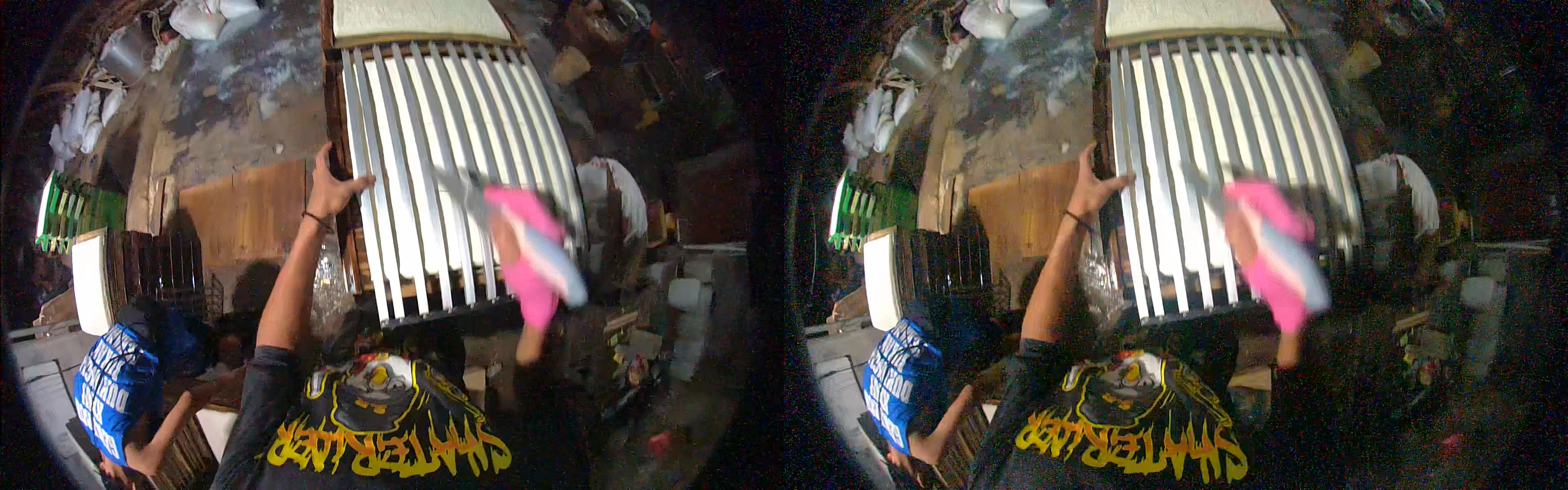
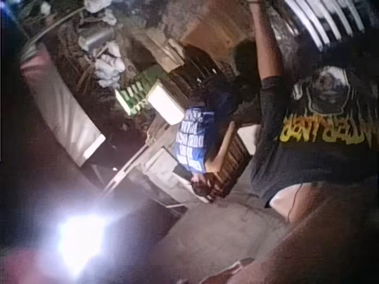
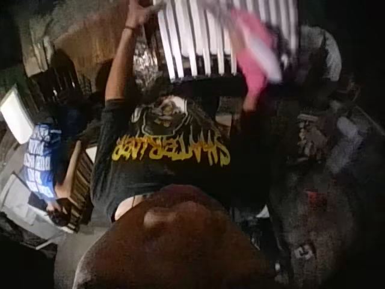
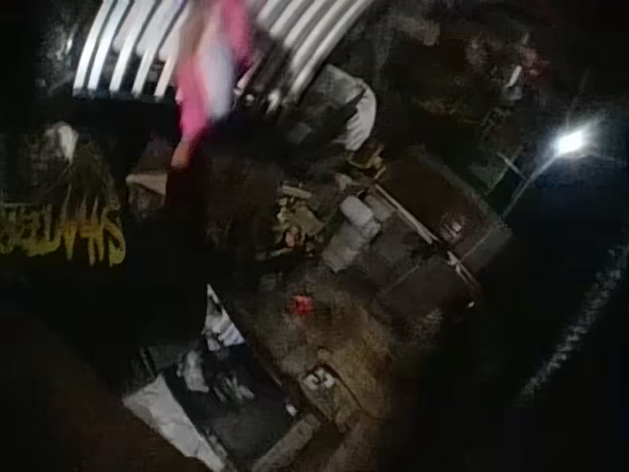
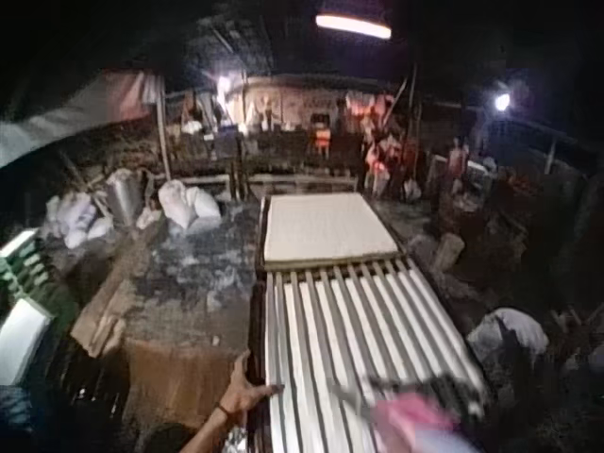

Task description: The person places a metal slotted frame over a white rectangular slab and uses a tool to cut the slab into strips along the slots.

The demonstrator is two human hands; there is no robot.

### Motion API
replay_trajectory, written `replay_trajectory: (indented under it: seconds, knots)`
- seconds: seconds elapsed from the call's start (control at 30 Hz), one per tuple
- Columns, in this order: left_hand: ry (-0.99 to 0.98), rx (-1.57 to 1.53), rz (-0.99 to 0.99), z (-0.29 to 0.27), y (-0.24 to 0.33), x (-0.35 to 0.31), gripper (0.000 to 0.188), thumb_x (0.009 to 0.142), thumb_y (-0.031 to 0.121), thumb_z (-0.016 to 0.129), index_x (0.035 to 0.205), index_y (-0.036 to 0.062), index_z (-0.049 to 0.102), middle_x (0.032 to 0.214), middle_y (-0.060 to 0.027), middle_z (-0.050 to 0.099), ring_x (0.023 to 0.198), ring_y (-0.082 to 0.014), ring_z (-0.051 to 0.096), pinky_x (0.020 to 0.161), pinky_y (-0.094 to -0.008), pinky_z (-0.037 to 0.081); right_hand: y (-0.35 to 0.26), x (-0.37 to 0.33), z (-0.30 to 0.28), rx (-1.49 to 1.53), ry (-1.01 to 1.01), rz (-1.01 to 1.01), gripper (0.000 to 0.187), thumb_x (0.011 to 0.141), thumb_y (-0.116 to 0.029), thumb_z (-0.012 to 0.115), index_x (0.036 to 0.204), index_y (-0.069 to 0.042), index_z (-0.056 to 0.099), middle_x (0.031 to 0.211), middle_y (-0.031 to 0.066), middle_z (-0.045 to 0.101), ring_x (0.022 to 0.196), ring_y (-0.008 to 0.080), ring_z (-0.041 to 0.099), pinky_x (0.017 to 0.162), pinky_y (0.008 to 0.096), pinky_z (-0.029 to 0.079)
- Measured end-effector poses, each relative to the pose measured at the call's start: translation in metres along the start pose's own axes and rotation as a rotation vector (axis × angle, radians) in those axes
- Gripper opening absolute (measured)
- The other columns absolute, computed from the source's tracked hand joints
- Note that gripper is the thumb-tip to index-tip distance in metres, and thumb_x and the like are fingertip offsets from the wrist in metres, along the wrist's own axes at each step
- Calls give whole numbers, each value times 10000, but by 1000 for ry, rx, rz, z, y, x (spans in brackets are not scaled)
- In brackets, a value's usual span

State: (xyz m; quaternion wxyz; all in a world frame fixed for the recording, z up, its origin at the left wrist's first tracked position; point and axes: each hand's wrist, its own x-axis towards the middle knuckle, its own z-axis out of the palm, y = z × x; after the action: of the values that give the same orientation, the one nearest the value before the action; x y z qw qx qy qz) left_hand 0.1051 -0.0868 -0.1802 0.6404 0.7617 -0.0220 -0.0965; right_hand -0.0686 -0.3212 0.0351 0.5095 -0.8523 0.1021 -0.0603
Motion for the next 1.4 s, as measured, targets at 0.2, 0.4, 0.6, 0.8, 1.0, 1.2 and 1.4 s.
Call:
replay_trajectory:
  seconds: [0.2, 0.4, 0.6, 0.8, 1.0, 1.2, 1.4]
  knots:
    - [128, 232, 55, -16, -4, -14, 1139, 555, 336, 923, 1416, -42, 280, 1346, -272, 454, 1264, -346, 450, 1078, -423, 368, 39, 290, 79, 154, 107, -333, 181, 819, -251, 661, 866, -77, 667, 725, 46, 667, 713, 136, 658, 656, 312, 514]
    - [96, 146, -12, 2, -7, -8, 1166, 543, 323, 934, 1426, -41, 265, 1363, -262, 430, 1284, -342, 420, 1107, -426, 319, 36, 352, 112, -219, 47, -261, 275, 754, -340, 648, 773, -66, 643, 741, 146, 662, 728, 270, 661, 711, 380, 521]
    - [53, 18, 6, -13, -5, 8, 1122, 573, 274, 931, 1398, -76, 257, 1337, -234, 452, 1226, -299, 470, 1052, -390, 391, 61, 224, 121, -60, -37, -631, 181, 875, -233, 622, 886, -58, 576, 651, 91, 555, 590, 165, 533, 568, 311, 438]
    - [29, 31, -33, -38, 18, 34, 1101, 608, 280, 905, 1415, -71, 244, 1359, -267, 423, 1266, -311, 436, 1073, -406, 367, 52, -10, 54, 1005, -663, 745, 511, 1029, -341, 307, 612, -92, 468, 492, 28, 442, 390, 138, 416, 352, 250, 318]
    - [11, 109, 9, -66, 75, 66, 997, 698, 383, 828, 1445, 10, 283, 1419, -262, 372, 1303, -350, 410, 1063, -439, 365, 33, 39, 9, 1220, -1305, 962, 575, 1008, -457, 298, 701, -46, 557, 548, 74, 530, 450, 166, 490, 418, 285, 388]
    - [83, 1042, 392, -42, 125, 75, 611, 991, 450, 374, 1499, 120, 295, 1571, -128, 232, 1474, -343, 102, 1161, -580, 43, -53, 277, 39, 38, 61, -373, 176, 924, -199, 615, 1053, -83, 649, 832, 25, 681, 745, 93, 648, 651, 272, 511]
    - [16, 1164, 260, -30, 116, 69, 569, 993, 385, 339, 1524, 197, 253, 1599, -58, 182, 1483, -320, 61, 1167, -572, 10, -34, 499, 126, -14, 13, -274, 252, 795, -323, 677, 814, -72, 655, 742, 56, 657, 735, 165, 651, 684, 329, 505]
